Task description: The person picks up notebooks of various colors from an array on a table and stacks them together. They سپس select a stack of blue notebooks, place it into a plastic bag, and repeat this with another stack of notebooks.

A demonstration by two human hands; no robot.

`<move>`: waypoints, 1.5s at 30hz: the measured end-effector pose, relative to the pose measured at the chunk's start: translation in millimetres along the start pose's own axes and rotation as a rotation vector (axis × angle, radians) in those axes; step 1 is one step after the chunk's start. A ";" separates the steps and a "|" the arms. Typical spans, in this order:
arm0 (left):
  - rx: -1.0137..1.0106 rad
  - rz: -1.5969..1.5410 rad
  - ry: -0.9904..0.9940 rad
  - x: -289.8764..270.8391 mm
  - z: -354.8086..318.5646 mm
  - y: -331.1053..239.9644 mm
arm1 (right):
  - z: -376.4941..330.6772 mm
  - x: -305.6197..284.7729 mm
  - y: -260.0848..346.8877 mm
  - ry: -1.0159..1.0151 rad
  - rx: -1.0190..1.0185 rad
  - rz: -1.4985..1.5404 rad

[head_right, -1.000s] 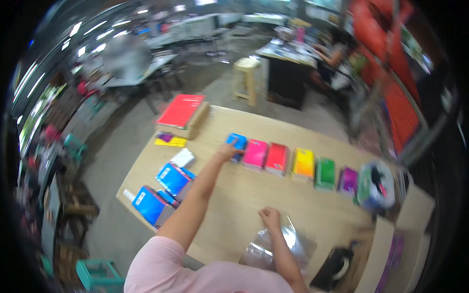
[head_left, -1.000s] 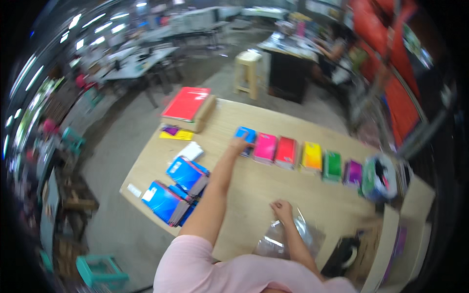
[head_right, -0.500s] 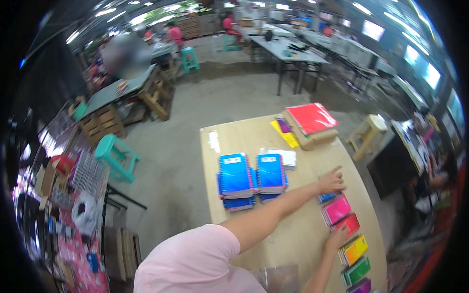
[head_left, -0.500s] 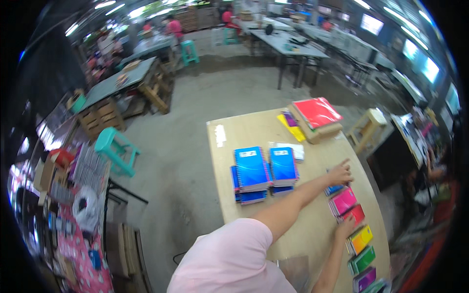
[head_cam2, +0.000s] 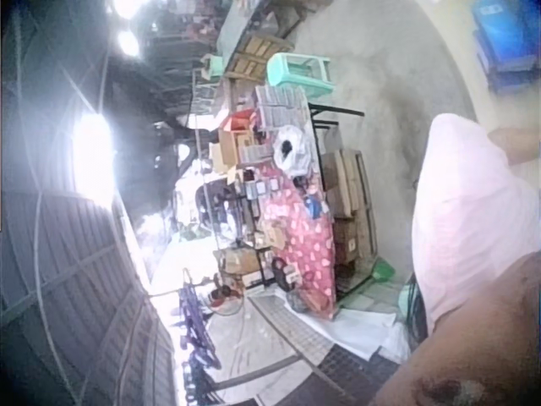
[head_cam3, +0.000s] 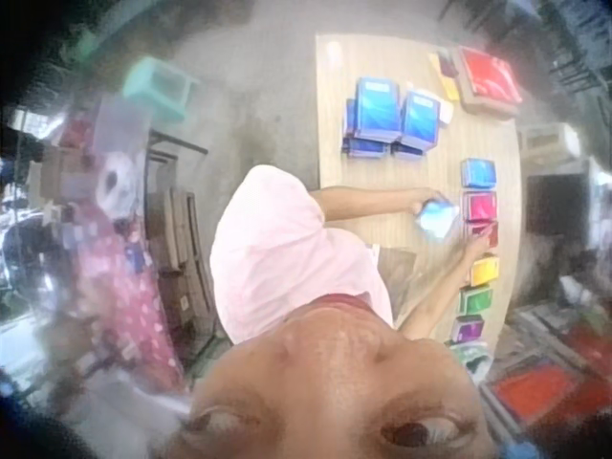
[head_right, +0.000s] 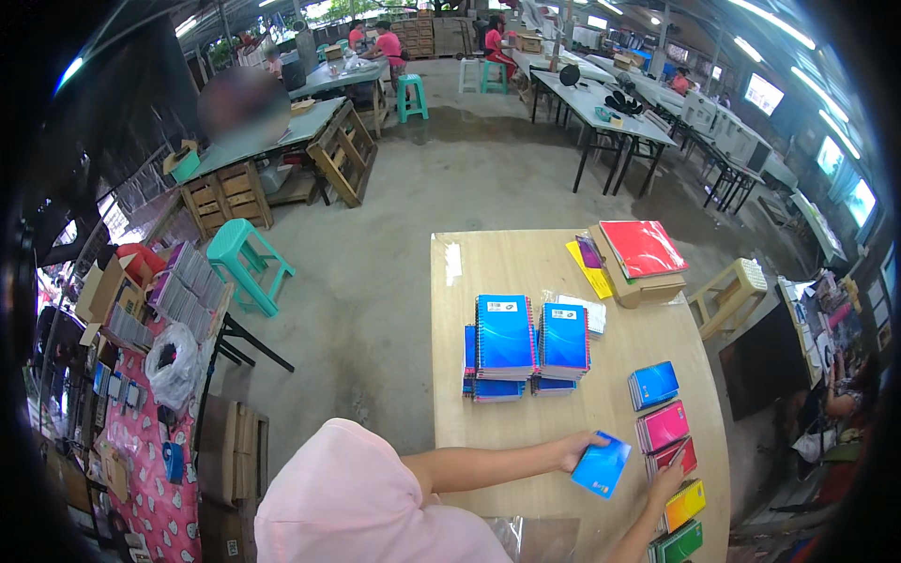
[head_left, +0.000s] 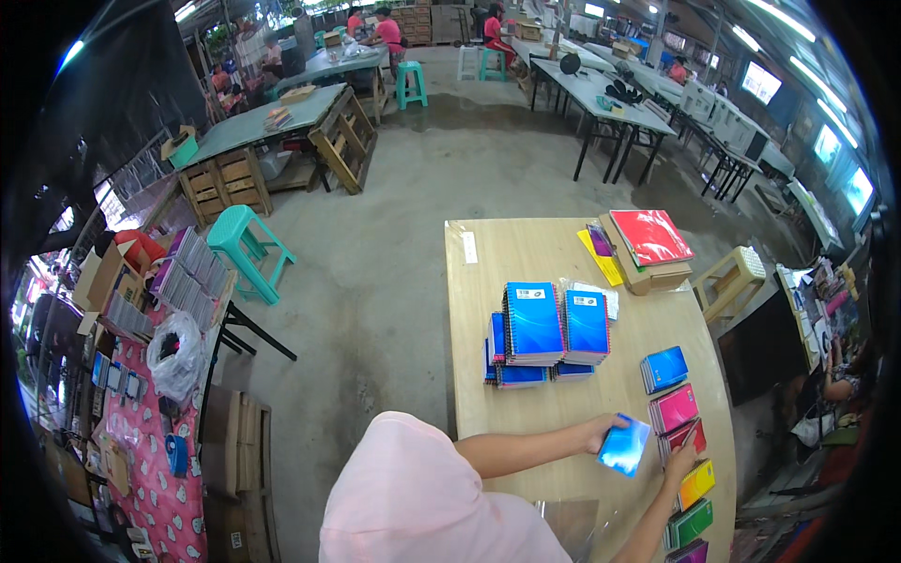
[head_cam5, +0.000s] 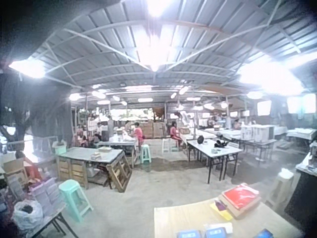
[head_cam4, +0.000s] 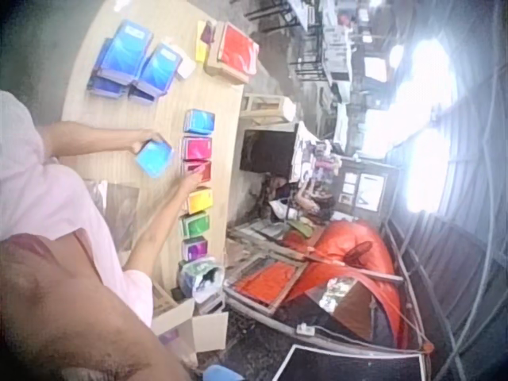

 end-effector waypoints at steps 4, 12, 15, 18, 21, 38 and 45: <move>-0.105 0.037 -0.089 -47.5 -31.1 20.5 | 2.6 11.8 7.6 -0.142 -0.043 0.028; -0.147 0.139 0.080 -58.6 -36.0 19.3 | 25.1 -37.5 -146.4 -0.317 0.491 0.957; -0.210 0.098 0.044 -72.8 -43.1 16.3 | -32.8 -48.3 -42.1 0.086 0.164 1.887; -0.311 0.094 0.172 -58.7 -43.7 36.3 | -100.5 -69.4 36.7 0.523 -0.226 1.695; -0.329 0.033 0.288 -52.3 -45.9 55.2 | -154.4 -37.8 71.3 0.668 -0.252 1.104; -0.239 0.330 0.305 -106.6 -58.6 -7.5 | -201.4 83.1 10.2 0.076 0.506 1.061; -0.265 0.159 0.117 -128.5 -49.0 -5.9 | -206.9 68.1 26.1 -0.180 0.331 0.665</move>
Point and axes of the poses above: each hand's wrist, its own z-axis towards the middle knuckle, its own x-axis out of the palm, y = z × x, the point moved 5 cm from there along z, towards the middle knuckle, and after that the axes turned 15 degrees about x, right-handed, at the moved point
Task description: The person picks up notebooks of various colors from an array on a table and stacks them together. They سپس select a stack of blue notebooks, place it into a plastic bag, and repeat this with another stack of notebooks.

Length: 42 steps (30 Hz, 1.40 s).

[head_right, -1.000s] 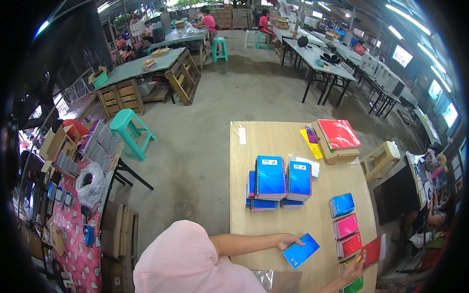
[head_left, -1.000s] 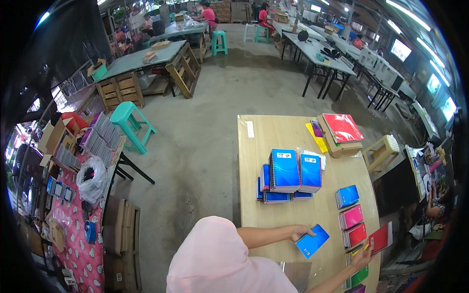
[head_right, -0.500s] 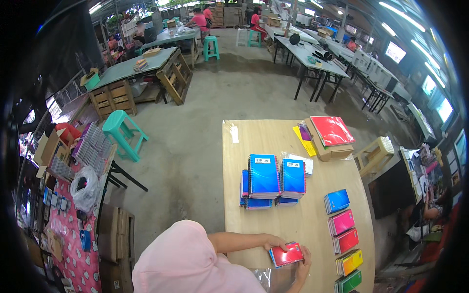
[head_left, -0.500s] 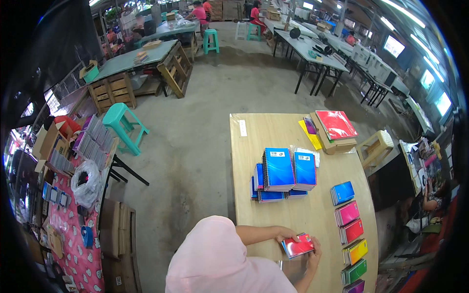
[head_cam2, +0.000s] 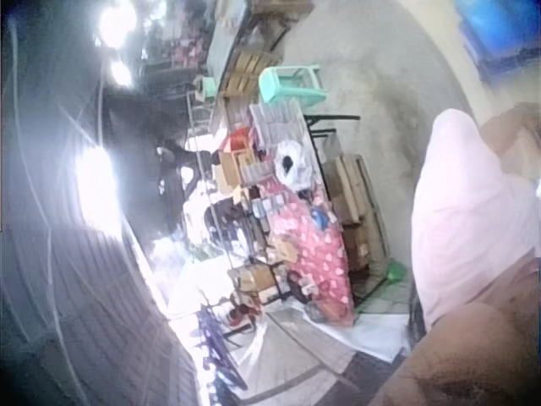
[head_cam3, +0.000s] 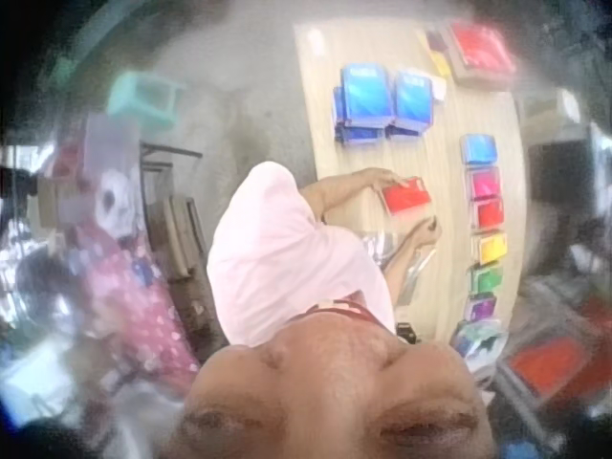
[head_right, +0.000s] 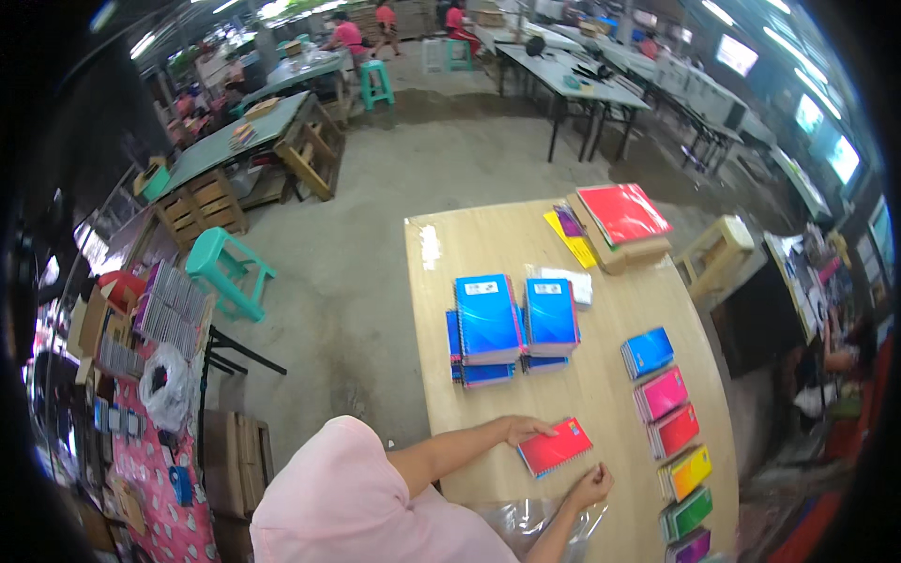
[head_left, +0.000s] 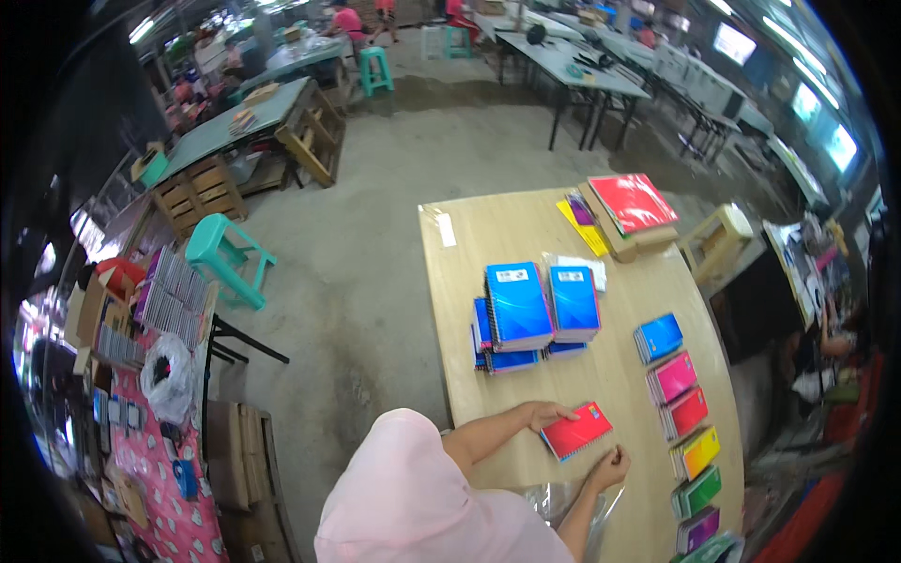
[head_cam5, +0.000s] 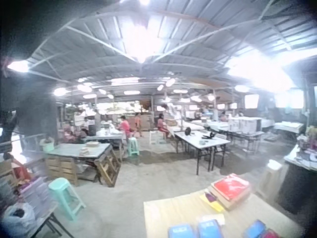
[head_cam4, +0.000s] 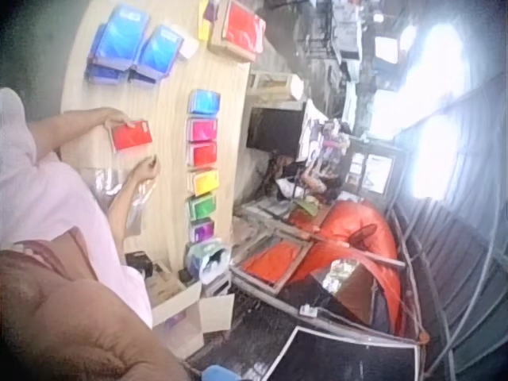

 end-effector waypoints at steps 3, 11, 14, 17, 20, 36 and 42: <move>0.048 0.185 0.085 -4.3 2.1 -3.8 | 8.1 1.9 1.4 -0.011 0.035 -0.007; 0.260 0.405 -0.008 63.1 10.7 -30.4 | -14.4 11.6 81.0 0.686 0.667 0.642; 0.251 0.510 0.058 93.2 38.8 -14.5 | 13.0 -2.9 41.8 0.473 0.354 0.534; 0.199 0.395 -0.023 73.8 35.6 -19.5 | 18.9 -21.2 57.1 0.395 0.376 0.509; 0.160 0.255 -0.020 62.2 28.4 -15.3 | 12.2 -49.1 98.7 0.570 0.594 1.035; 0.186 0.216 -0.073 57.0 61.5 -0.1 | 121.1 -30.1 114.1 0.144 -0.142 -0.269; 0.267 0.288 -0.064 72.2 81.0 -14.2 | 177.3 49.8 96.0 -0.028 -0.429 -0.722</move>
Point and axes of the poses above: each hand's wrist, its own z-axis towards the middle knuckle, its own x-axis out of the palm, y = z × x, the point moved 5 cm from there along z, towards the middle knuckle, and after that the axes turned 15 degrees about x, right-handed, at the moved point
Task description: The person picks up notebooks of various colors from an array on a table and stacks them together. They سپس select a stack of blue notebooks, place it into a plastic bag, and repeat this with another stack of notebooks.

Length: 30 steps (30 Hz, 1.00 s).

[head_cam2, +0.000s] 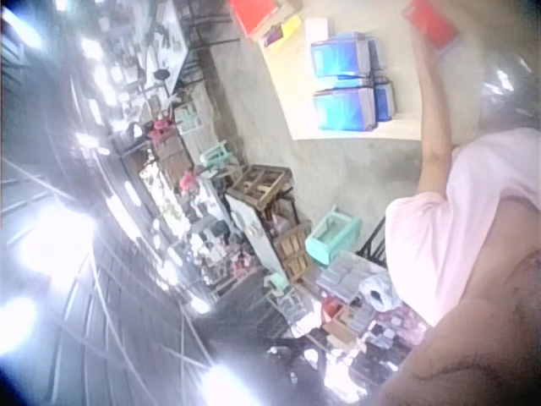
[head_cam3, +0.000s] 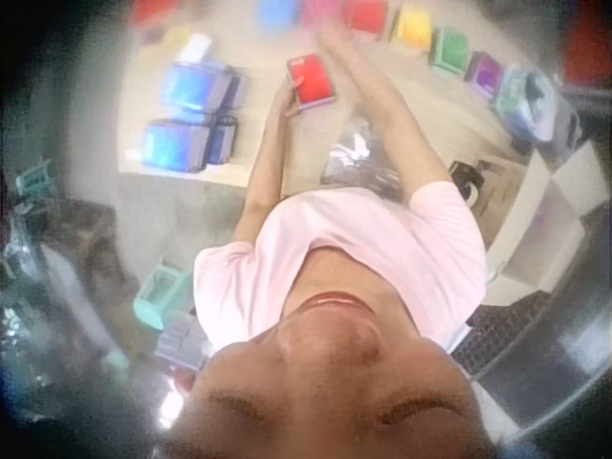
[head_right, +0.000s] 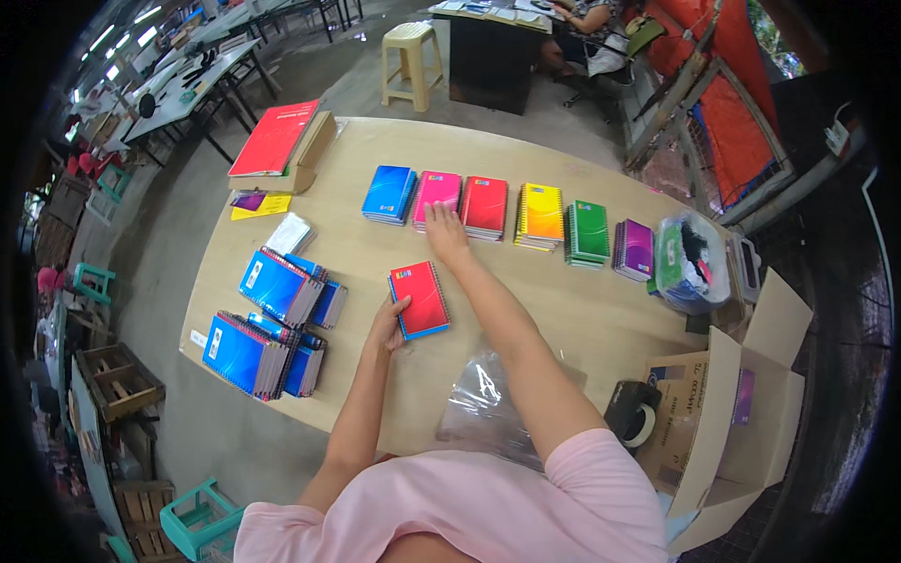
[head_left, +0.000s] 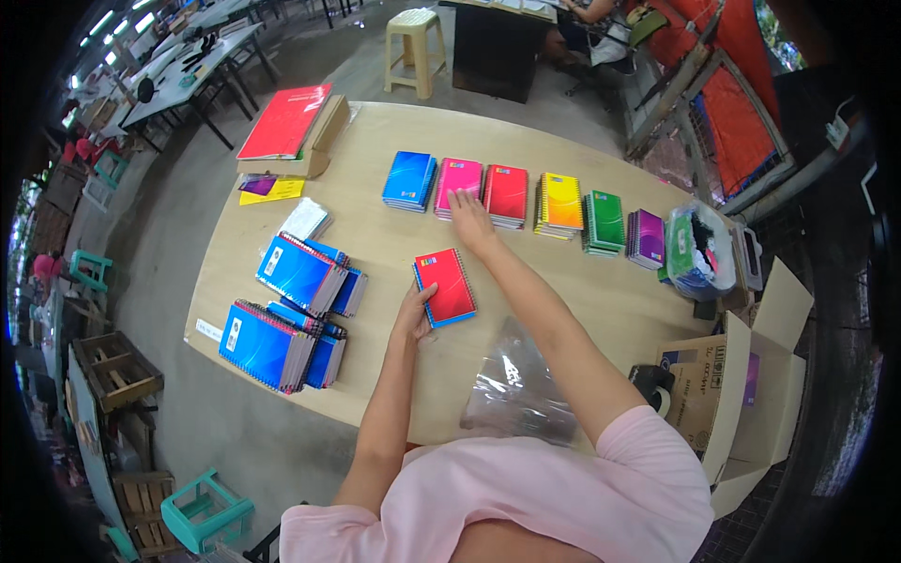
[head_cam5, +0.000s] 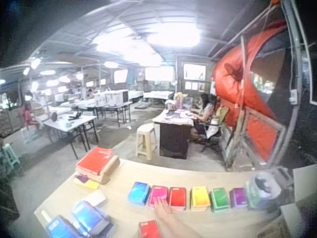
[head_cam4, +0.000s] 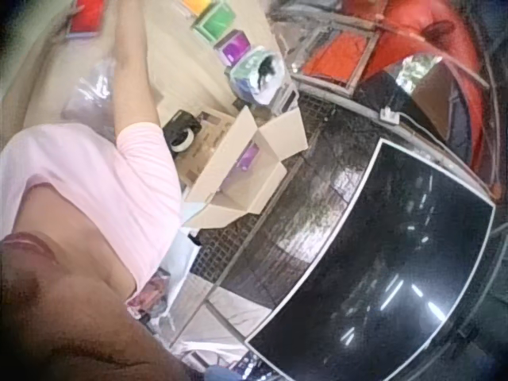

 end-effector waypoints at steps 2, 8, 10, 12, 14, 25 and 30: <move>0.047 0.019 -0.036 -13.3 -6.5 -21.5 | 2.8 4.8 17.2 0.285 0.044 0.029; 0.038 -0.085 -0.013 -4.8 -13.8 -30.9 | -14.6 -26.8 13.0 0.057 -0.224 0.056; 0.020 -0.081 -0.039 -3.6 -15.6 -24.1 | -19.4 -15.6 14.8 -0.125 -0.247 0.000; 0.034 -0.059 -0.056 -8.5 -19.8 -15.6 | -12.4 -11.2 19.8 -0.099 -0.179 0.007; 0.030 -0.049 -0.052 -12.7 -19.9 -12.4 | -6.3 -10.0 17.3 0.078 -0.056 0.022; -0.307 -0.198 0.196 -2.5 -56.5 12.9 | -62.8 -124.7 7.2 0.716 -0.297 1.473; -0.410 -0.332 0.255 39.1 -66.3 34.9 | -116.0 -123.6 3.1 0.683 -0.348 0.951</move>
Point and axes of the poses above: each hand's wrist, its own z-axis towards the middle knuckle, its own x-axis out of the palm, y = z × x, the point moved 5 cm from there along z, towards the middle knuckle, and after that the axes turned 15 degrees about x, right-handed, at the moved point
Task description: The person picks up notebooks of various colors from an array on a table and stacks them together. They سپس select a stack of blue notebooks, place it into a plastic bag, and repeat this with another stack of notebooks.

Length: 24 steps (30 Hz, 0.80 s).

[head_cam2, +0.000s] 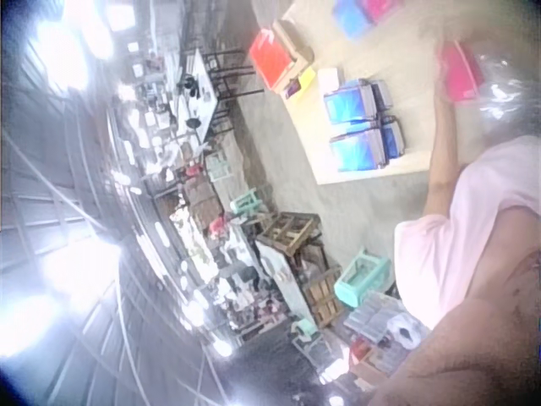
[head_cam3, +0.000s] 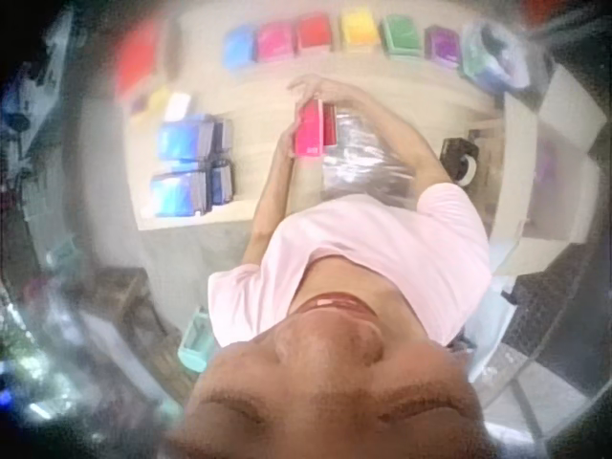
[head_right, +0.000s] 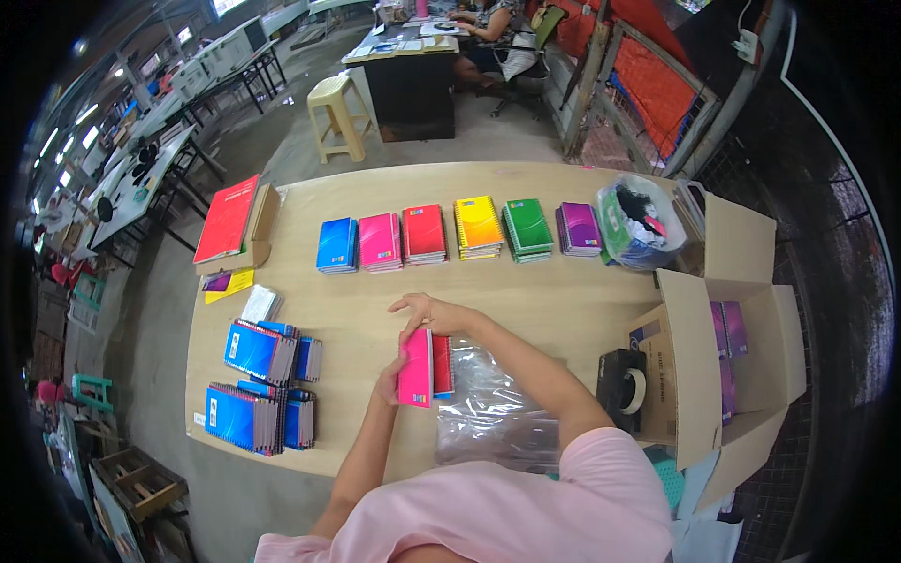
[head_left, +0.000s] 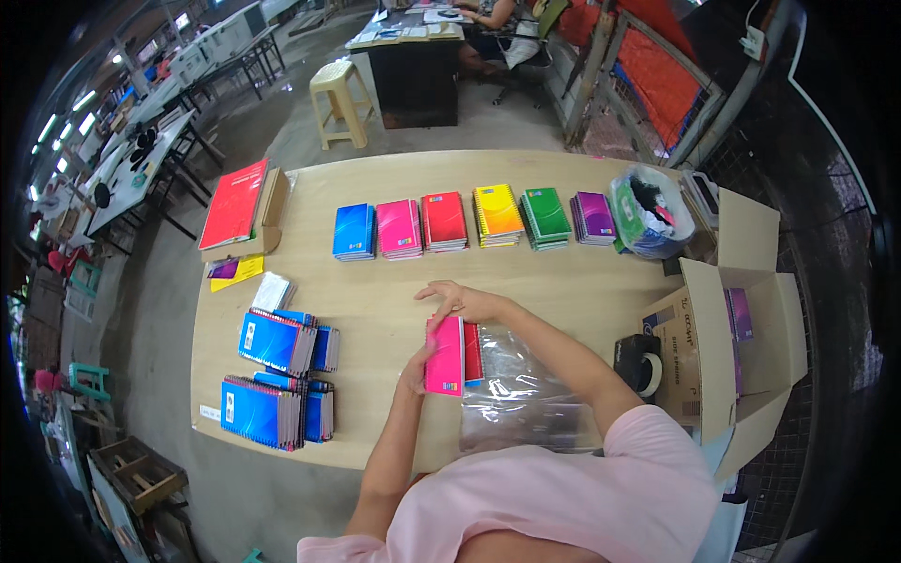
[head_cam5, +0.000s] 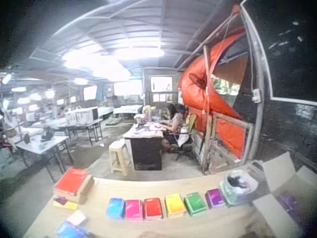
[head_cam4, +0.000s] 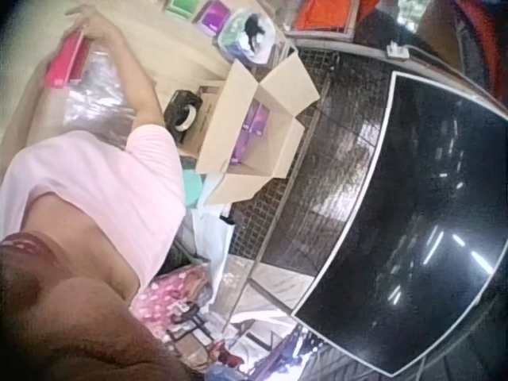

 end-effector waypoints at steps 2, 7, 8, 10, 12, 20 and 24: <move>-0.009 0.244 -0.053 -11.2 4.3 5.1 | -9.2 -25.6 -38.1 -0.250 0.129 -0.007; 0.061 0.315 -0.228 -3.7 9.6 4.5 | -48.0 -130.8 -93.1 -1.049 0.548 -0.861; 0.078 0.351 -0.246 1.6 15.5 3.2 | -48.3 -136.7 -101.1 -1.025 0.509 -0.975; 0.113 0.397 -0.260 4.8 27.9 -4.8 | -39.3 -139.6 -108.8 -0.958 0.399 -1.189; 0.123 0.413 -0.252 -1.7 37.1 -9.0 | -53.6 -149.9 -129.7 -0.839 0.514 -0.947; 0.213 0.254 -0.289 1.0 41.1 -12.9 | -90.7 -71.3 2.2 -1.174 0.153 -0.650; 0.274 0.073 -0.224 9.9 43.5 4.8 | -103.8 17.9 29.3 -0.756 0.297 -0.660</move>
Point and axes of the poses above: each hand's wrist, its own z-axis towards the middle knuckle, its own x-axis out of the palm, y = z × x, the point moved 5 cm from there along z, towards the middle knuckle, and after that the axes turned 15 degrees about x, right-handed, at the moved point
